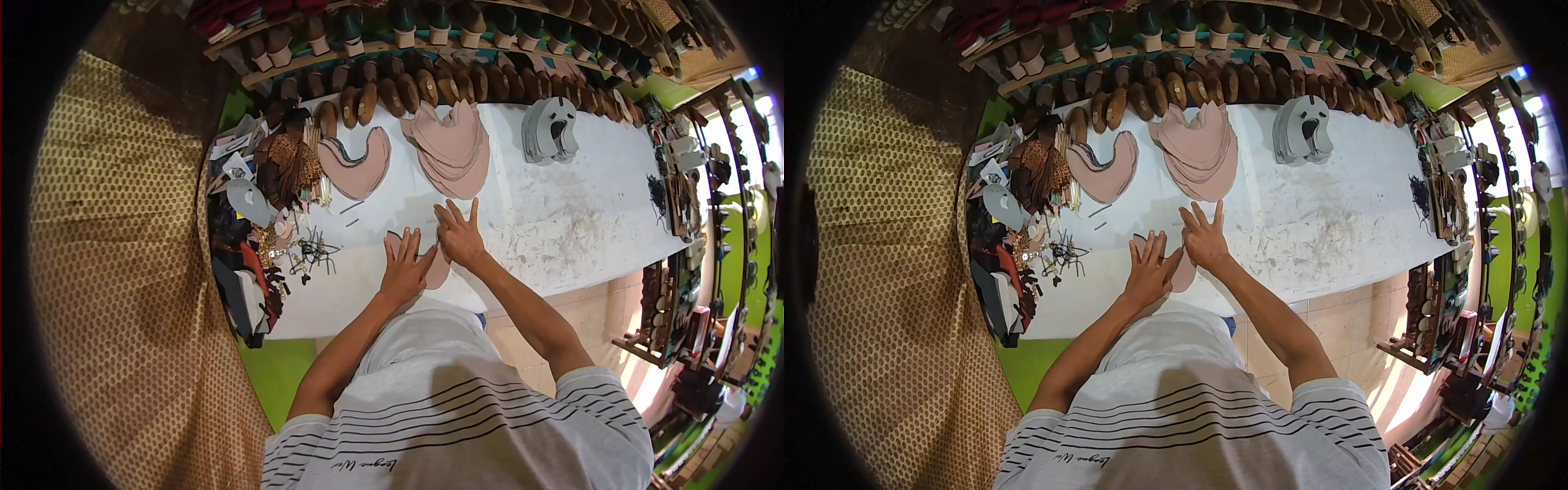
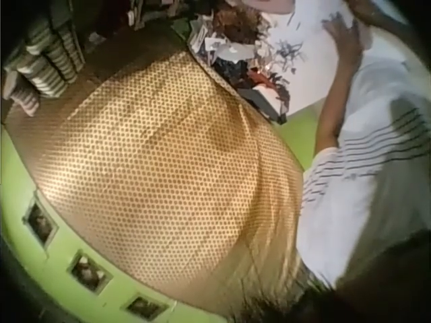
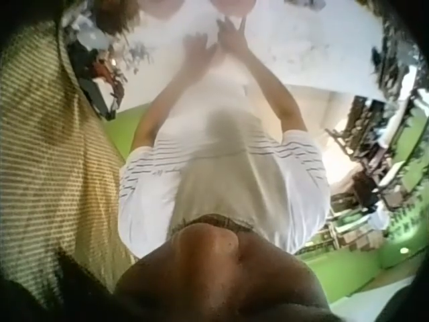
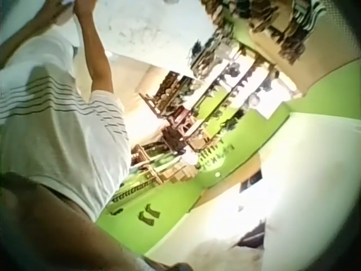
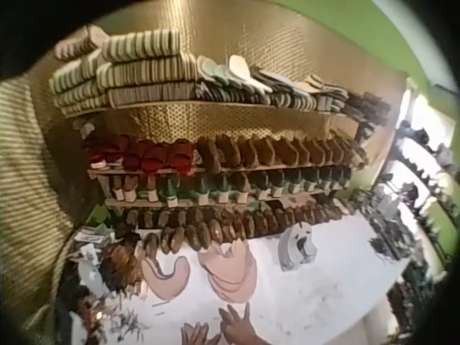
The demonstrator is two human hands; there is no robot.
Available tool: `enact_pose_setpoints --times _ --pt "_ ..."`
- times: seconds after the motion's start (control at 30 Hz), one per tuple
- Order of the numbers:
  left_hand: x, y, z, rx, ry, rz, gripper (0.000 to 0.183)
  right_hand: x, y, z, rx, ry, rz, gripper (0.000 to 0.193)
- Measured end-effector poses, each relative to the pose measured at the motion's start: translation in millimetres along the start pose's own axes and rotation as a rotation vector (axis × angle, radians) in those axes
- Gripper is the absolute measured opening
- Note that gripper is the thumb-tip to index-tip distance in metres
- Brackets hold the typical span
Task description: Inspecting and organizing cut leather shoe upper pieces on a workbench.
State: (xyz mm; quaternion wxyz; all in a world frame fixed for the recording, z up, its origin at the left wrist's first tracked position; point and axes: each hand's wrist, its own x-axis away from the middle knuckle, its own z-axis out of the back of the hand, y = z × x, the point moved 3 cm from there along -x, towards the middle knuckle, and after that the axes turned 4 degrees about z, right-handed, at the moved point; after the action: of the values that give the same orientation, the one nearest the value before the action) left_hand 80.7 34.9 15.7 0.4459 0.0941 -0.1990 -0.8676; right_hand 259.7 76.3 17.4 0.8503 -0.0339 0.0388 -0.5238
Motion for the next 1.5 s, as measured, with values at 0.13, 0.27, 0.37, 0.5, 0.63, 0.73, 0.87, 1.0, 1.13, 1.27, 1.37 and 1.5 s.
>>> enact_pose_setpoints --times 0.13,0.27,0.37,0.5,0.63,0.73,0.87,1.0,1.13,1.27,1.37,1.5 --pt "0 -1 -3 0.009 -0.044 0.001 0.074 0 1 2 -0.032 0.042 -0.005 0.017" --pt "1 -4 -10 -0.083 -0.062 0.002 0.085 -1 0 4 -0.040 0.012 -0.006 0.015" --pt "0 -2 -8 -0.033 -0.056 0.005 0.079 -3 0 2 0.028 -0.033 -0.006 0.033" --pt "-2 -1 -6 0.021 -0.073 0.020 0.072 -7 -2 4 0.042 -0.077 0.003 0.028" --pt "-1 -2 -7 -0.012 -0.057 0.008 0.072 -8 -2 5 0.033 -0.080 0.012 0.027" --pt "-2 -3 -9 -0.066 -0.078 0.006 0.083 -10 -2 6 0.035 -0.064 0.025 0.026" --pt "-2 -4 -10 -0.055 -0.071 0.008 0.084 -12 -3 5 0.053 -0.044 0.032 0.025" --pt "-1 -4 -8 -0.055 -0.070 0.010 0.084 -11 0 4 0.031 -0.013 -0.019 0.023" --pt "-4 -1 -1 -0.036 -0.077 0.002 0.082 -2 7 4 -0.047 0.018 -0.129 0.023" --pt "-10 3 8 0.081 0.038 -0.017 0.069 4 8 1 -0.064 0.061 -0.163 0.025" --pt "-11 2 8 0.060 0.058 -0.016 0.068 9 8 -2 -0.082 0.142 -0.174 0.025" --pt "-10 0 3 0.031 0.067 -0.021 0.066 14 12 -4 -0.165 0.138 -0.217 0.022"
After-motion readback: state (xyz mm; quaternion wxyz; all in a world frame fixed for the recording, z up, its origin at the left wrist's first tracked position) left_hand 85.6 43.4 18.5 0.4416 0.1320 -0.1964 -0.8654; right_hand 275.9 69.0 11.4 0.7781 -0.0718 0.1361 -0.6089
